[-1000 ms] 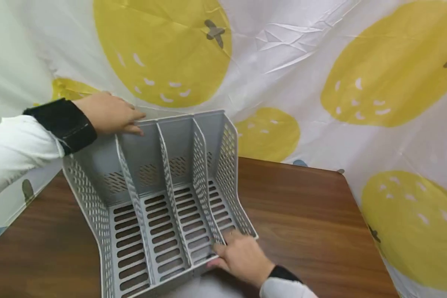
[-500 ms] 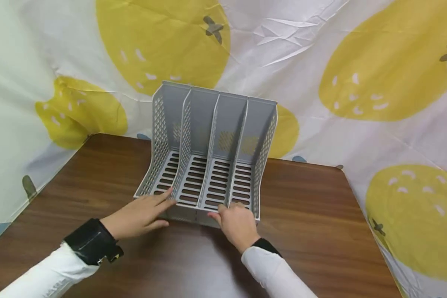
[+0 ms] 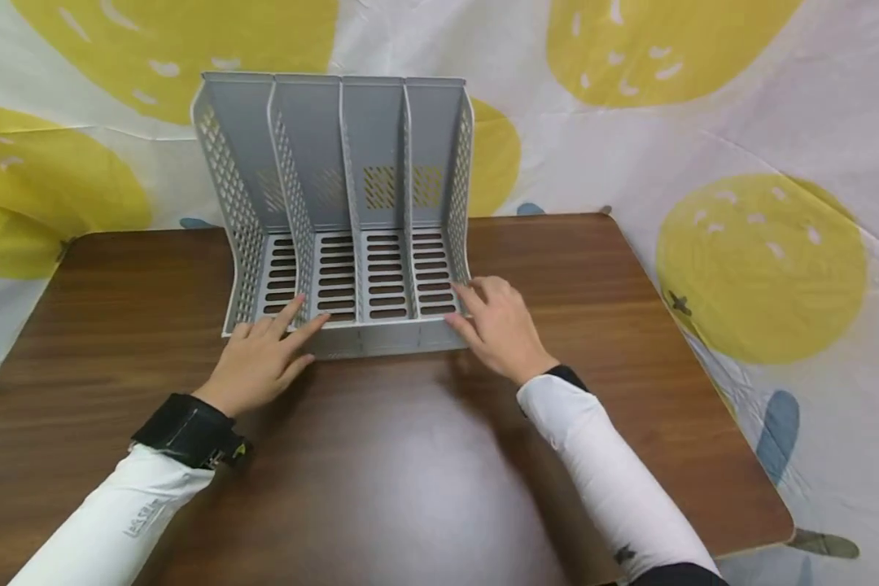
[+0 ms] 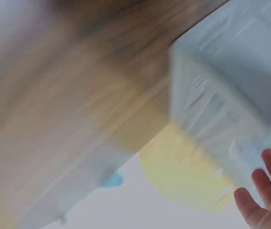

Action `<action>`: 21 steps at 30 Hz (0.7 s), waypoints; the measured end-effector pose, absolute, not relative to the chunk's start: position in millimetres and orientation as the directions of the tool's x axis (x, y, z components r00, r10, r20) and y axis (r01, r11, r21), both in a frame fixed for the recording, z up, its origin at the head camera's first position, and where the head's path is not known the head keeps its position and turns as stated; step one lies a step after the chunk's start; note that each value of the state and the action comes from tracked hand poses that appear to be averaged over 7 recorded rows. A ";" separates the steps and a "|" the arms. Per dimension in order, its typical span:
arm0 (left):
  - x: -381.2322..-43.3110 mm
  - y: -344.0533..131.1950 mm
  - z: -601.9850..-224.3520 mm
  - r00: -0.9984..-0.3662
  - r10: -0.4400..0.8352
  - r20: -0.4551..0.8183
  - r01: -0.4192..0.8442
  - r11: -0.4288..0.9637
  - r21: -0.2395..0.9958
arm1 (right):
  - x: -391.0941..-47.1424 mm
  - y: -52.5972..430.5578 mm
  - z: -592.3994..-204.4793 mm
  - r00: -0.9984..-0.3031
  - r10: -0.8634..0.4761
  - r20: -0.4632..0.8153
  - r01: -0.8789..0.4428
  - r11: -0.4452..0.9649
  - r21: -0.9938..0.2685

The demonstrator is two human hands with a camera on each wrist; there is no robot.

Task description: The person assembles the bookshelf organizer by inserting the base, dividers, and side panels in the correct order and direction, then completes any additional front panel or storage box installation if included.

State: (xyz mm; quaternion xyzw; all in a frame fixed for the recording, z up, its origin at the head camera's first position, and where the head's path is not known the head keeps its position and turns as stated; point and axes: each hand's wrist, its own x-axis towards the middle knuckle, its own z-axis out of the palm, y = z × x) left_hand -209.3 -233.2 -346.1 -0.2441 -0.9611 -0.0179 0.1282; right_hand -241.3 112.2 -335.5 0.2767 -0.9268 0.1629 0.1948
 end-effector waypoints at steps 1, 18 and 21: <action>-209.5 -238.1 -344.1 -0.858 0.453 0.244 0.461 0.887 -0.025 | -241.3 117.8 -333.6 -0.778 -0.433 0.455 -0.562 0.803 -0.197; -176.6 -272.1 -357.3 -0.889 0.445 0.108 0.455 0.885 0.101 | -176.7 130.7 -388.4 -0.867 -0.320 0.381 -0.448 0.835 -0.319; -176.8 -272.7 -341.4 -0.910 0.407 0.076 0.415 0.893 0.176 | -185.9 122.3 -381.0 -0.871 -0.332 0.362 -0.450 0.834 -0.318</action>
